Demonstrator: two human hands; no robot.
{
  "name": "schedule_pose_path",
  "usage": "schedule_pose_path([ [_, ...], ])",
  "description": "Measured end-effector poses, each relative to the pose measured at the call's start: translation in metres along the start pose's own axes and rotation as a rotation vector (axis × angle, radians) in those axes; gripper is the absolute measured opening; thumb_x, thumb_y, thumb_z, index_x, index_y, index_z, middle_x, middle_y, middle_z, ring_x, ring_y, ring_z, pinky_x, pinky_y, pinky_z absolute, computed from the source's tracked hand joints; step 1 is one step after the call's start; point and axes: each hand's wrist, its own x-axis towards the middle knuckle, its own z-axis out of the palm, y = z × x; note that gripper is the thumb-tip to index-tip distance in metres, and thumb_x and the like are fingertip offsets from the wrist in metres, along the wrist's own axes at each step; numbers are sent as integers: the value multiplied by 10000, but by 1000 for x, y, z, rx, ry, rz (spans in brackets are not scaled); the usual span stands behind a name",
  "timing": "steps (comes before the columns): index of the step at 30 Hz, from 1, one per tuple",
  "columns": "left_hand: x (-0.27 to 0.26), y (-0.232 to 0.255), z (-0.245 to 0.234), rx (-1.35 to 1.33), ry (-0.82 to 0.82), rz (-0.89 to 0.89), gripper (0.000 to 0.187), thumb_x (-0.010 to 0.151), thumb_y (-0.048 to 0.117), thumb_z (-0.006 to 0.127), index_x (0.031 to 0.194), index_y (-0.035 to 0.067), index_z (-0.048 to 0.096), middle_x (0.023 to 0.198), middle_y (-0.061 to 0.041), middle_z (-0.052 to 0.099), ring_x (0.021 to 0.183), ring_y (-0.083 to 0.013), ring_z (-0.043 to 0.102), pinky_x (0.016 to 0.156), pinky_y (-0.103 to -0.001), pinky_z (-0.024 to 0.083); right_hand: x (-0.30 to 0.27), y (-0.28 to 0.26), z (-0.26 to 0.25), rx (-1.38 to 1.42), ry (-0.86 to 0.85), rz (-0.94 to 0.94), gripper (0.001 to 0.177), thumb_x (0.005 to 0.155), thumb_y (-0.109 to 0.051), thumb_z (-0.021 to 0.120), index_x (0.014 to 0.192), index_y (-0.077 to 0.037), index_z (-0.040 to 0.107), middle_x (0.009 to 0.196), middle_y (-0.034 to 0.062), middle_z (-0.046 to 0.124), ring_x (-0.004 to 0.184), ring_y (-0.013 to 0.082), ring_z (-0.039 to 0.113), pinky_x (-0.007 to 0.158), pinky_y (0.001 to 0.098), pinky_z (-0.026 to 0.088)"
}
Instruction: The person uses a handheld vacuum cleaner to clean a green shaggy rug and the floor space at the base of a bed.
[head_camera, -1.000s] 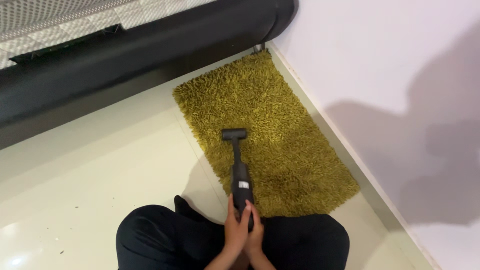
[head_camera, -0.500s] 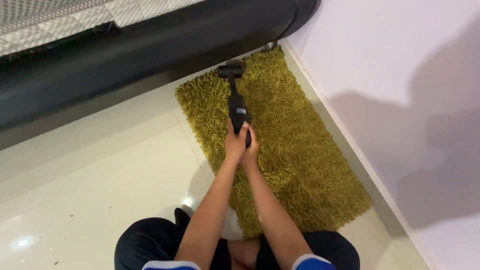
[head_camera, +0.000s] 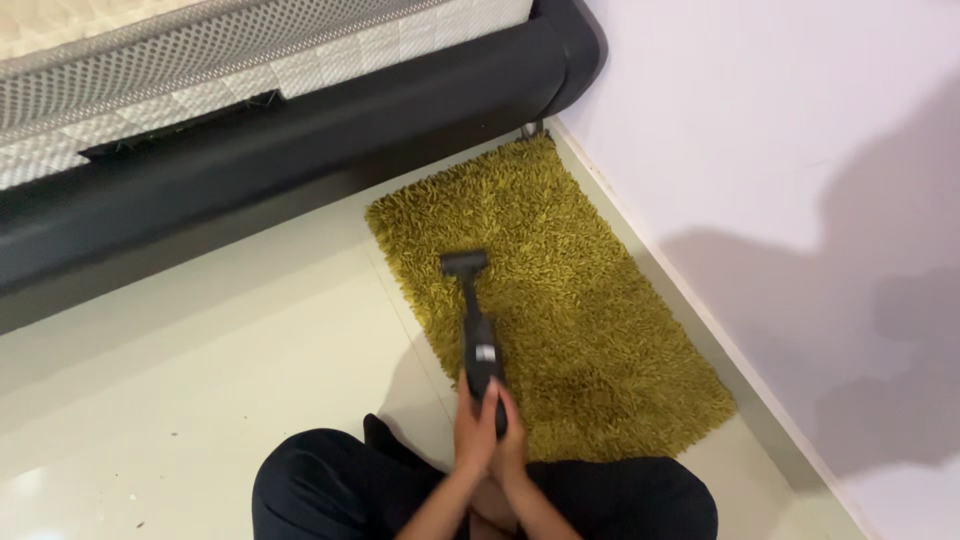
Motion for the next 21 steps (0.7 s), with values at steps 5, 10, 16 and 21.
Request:
schedule_pose_path([
  [5, -37, 3, -12, -5, -80, -397, 808, 941, 396, 576, 1635, 180, 225, 1095, -233, 770, 949, -294, 749, 819, -343, 576, -42, -4, -13, -35, -15, 262, 545, 923, -125, 673, 1455, -118, 553, 1251, 107, 712, 1089, 207, 702, 959, 361, 545],
  [10, 38, 7, 23, -177, 41, -101, 774, 974, 409, 604, 1596, 118, 248, 1217, -202, 725, 1035, -268, 728, 856, -343, 564, 51, 7, -2, -22, -59, -27, 478, 959, -132, 641, 1430, -79, 583, 1350, 114, 667, 1167, 219, 665, 988, 364, 528],
  [16, 187, 28, 49, 64, 127, -79, 855, 964, 541, 560, 1631, 109, 245, 1252, -264, 679, 1093, -377, 703, 917, -407, 546, 199, -3, 48, -5, -138, -111, 490, 959, -122, 671, 1432, -58, 557, 1420, 110, 613, 1287, 235, 597, 1054, 387, 484],
  [21, 218, 34, 36, -29, 119, -115, 867, 946, 545, 584, 1603, 82, 260, 1336, -267, 623, 1186, -364, 661, 966, -409, 525, 221, -4, 76, 89, -151, -197, 543, 919, -67, 705, 1431, -64, 526, 1413, 126, 599, 1275, 236, 585, 1059, 385, 469],
])
